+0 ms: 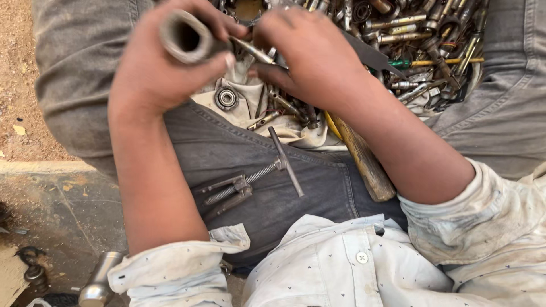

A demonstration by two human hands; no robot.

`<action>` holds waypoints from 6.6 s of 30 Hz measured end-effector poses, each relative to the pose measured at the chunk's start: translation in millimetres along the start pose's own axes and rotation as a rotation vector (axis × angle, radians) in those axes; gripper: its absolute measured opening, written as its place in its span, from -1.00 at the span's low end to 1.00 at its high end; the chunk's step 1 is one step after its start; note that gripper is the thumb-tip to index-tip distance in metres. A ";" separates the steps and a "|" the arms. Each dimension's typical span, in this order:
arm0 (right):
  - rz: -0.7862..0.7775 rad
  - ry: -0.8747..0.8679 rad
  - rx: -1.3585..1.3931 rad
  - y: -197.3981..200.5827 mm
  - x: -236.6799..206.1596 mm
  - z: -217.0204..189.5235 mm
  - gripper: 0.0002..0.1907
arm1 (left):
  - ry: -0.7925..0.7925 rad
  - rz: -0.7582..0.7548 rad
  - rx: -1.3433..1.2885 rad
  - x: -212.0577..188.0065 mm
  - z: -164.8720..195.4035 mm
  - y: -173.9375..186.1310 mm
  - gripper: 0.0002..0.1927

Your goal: The person sits on the ground with a pile of scrap metal parts on their lap and hammers a punch against a cylindrical metal component to work it apart. They reposition the component, swap the punch, and strike it repeatedly with a hammer by hand.

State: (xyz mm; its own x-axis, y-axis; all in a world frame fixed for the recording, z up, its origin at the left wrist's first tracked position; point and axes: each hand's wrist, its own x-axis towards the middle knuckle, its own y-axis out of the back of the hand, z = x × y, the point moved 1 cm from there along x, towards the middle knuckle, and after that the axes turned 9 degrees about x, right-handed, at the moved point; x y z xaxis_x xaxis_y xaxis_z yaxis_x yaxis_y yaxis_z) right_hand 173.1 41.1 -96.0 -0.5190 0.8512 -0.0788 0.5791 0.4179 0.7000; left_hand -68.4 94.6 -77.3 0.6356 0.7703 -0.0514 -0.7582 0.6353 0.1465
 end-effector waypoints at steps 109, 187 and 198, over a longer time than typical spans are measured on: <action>0.365 0.073 0.823 117.5 -49.2 -149.9 -0.71 | 0.051 0.046 0.149 17.8 -3.2 -30.3 -0.79; 0.428 0.184 0.317 31.4 15.4 -90.5 -0.53 | 0.039 0.221 0.787 5.1 31.1 -27.4 -0.55; 0.501 0.313 0.286 21.4 0.7 -61.3 -0.48 | 0.074 -0.037 1.101 -113.6 98.6 -100.8 -0.32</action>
State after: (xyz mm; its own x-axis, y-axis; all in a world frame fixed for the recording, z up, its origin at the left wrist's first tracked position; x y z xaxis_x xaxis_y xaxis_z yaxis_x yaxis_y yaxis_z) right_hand 146.6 31.1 -37.6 -0.2760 0.8503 0.4481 0.9202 0.0991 0.3787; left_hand -49.9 -62.3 11.2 0.6170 0.7766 -0.1270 -0.1713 0.2901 0.9416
